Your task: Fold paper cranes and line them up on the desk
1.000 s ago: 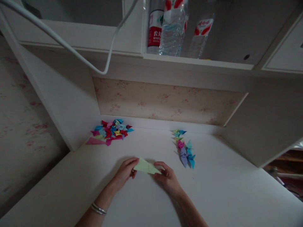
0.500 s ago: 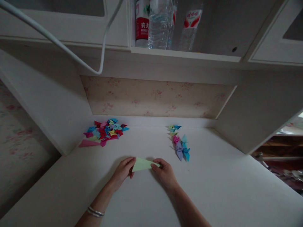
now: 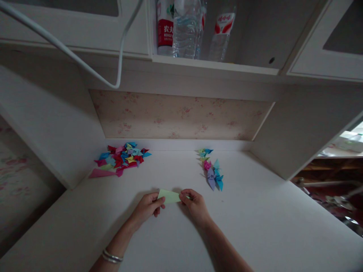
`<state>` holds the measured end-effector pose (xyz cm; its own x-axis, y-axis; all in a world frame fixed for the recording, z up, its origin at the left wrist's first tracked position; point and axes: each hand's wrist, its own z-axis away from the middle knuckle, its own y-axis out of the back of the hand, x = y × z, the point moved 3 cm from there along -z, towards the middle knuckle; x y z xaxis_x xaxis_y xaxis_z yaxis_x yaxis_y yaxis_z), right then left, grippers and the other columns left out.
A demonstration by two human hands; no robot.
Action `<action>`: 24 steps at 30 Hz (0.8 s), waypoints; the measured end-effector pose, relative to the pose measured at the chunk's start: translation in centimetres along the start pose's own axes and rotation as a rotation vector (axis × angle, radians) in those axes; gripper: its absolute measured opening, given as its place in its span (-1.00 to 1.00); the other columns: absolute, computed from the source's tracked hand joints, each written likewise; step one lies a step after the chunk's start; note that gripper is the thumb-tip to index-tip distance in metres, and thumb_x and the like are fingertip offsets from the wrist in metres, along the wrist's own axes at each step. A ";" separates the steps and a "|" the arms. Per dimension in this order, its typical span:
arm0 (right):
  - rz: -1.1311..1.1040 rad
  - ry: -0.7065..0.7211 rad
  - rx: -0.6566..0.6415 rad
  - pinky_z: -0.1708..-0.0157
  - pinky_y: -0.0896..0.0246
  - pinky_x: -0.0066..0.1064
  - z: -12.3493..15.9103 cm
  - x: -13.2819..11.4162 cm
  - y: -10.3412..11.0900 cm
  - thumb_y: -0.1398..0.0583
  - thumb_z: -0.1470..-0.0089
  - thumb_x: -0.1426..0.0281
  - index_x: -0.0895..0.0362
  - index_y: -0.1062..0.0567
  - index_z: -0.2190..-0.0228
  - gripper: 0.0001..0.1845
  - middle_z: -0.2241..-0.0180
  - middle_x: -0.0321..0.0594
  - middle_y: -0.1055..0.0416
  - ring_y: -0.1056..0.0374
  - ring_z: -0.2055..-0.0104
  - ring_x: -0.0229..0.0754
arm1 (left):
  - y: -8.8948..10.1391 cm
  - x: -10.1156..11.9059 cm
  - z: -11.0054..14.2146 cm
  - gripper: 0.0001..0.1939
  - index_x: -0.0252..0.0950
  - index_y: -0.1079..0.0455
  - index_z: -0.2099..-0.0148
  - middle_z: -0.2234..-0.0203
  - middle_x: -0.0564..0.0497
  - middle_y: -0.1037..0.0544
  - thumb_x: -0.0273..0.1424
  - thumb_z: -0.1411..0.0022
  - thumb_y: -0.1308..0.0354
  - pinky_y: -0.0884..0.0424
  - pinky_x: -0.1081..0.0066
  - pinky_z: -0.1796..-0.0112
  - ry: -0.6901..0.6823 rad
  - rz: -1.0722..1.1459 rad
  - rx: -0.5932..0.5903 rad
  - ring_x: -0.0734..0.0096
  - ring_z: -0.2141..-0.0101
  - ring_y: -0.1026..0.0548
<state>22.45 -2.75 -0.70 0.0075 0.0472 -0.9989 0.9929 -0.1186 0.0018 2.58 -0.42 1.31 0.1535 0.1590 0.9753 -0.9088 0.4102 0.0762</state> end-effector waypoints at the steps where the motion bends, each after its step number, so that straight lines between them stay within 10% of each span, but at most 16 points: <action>1: -0.011 0.003 0.003 0.51 -0.10 -0.46 0.0 0.0 0.1 -0.27 0.05 0.20 0.17 -0.50 0.38 -0.71 0.57 -0.30 -0.38 -0.22 0.52 -0.28 | 0.0 0.1 0.1 -0.58 -0.38 -0.40 0.38 0.60 0.04 -0.48 -0.06 -0.03 -0.19 -0.21 0.54 0.64 0.008 0.009 0.006 0.57 0.67 -0.32; 7: 0.066 -0.006 0.016 0.56 -0.02 -0.47 0.2 -0.6 3.2 -0.28 0.07 0.18 0.17 -0.49 0.40 -0.70 0.61 -0.33 -0.35 -0.17 0.56 -0.31 | -0.1 0.3 0.0 -0.56 -0.36 -0.42 0.35 0.64 0.08 -0.44 -0.03 -0.02 -0.16 -0.17 0.55 0.67 0.027 0.050 0.047 0.57 0.69 -0.31; 17: 0.674 -0.046 0.111 0.39 -0.24 -0.36 1.0 -0.8 17.9 -0.19 0.10 0.21 0.11 -0.55 0.33 -0.69 0.37 -0.15 -0.55 -0.43 0.38 -0.10 | 0.0 -0.1 -0.3 -0.63 -0.36 -0.40 0.28 0.59 0.11 -0.40 -0.12 -0.13 -0.09 -0.17 0.57 0.66 -0.029 0.013 0.028 0.60 0.67 -0.29; 24: 1.174 -0.027 0.111 0.23 -0.22 -0.30 0.5 -1.7 20.7 -0.10 -0.01 0.30 0.07 -0.53 0.22 -0.69 0.30 -0.12 -0.54 -0.43 0.24 -0.04 | 0.0 -0.2 -0.2 -0.67 -0.35 -0.40 0.29 0.59 0.11 -0.39 -0.15 -0.15 -0.07 -0.17 0.56 0.65 -0.042 -0.023 0.047 0.59 0.65 -0.28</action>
<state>42.91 -5.78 0.97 0.9060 -0.1689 -0.3881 0.3630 -0.1613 0.9177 2.66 -0.25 1.06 0.1591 0.1121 0.9809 -0.9225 0.3709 0.1072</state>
